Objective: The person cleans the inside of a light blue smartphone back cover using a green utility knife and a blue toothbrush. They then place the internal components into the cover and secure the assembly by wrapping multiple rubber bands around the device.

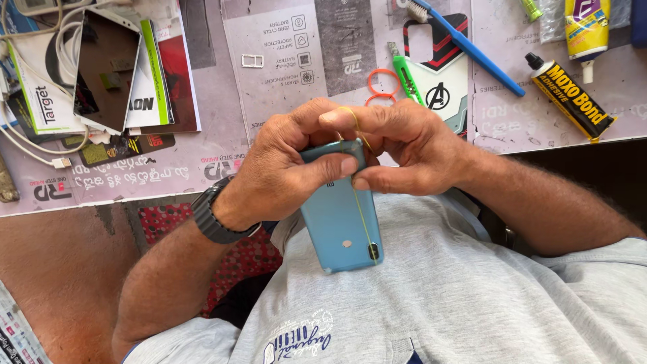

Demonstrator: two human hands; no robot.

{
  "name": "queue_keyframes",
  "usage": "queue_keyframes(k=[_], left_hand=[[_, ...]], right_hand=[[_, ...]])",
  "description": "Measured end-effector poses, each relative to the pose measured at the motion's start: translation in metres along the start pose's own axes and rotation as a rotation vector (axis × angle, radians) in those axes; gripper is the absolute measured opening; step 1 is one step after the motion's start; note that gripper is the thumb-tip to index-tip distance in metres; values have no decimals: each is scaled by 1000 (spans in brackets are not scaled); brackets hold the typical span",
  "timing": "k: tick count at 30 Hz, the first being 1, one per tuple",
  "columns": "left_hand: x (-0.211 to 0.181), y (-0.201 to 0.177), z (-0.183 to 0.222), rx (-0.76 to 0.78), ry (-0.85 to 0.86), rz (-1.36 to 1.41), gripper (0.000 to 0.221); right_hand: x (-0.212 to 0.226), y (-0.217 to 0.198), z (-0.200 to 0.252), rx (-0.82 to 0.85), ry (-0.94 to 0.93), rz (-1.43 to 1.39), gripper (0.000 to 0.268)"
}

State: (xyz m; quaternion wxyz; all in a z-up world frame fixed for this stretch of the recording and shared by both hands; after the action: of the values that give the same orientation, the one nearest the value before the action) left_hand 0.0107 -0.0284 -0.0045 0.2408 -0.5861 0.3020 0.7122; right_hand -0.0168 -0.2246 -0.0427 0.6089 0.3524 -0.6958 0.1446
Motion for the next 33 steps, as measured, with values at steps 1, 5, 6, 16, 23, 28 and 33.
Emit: queue_keyframes(k=[1,5,6,16,23,28,33], left_hand=[[2,0,2,-38,5,8,28],[3,-24,6,-242,141,-15,24],[4,-29,6,-287,162,11,24],[-1,-62,14,-516,375,18,21],[-6,-73,18,-588,488,32,21],[-12,-77,19,-642,500,47,23],[-14,-79,17,-628,558,75,22]], right_hand=[[3,-1,-1,15,5,31,66],[20,0,-7,86,-6,224,62],[24,0,-10,88,-21,280,62],[44,6,-20,6,-72,613,62],[55,12,-24,-67,-123,718,62],[54,13,-21,-173,-228,821,51],[44,9,-15,-261,-300,825,44]])
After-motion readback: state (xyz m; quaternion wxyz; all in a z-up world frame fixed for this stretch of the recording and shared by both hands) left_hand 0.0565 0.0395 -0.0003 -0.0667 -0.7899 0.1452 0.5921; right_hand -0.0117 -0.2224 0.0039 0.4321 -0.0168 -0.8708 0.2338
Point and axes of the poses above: each hand's wrist, its own z-axis away from the middle knuckle, its own y-axis out of the palm, x = y × z, the point moved 3 cm from there along -z, towards the middle knuckle, and after that the axes turned 4 degrees about y, right-handed, at the moved point
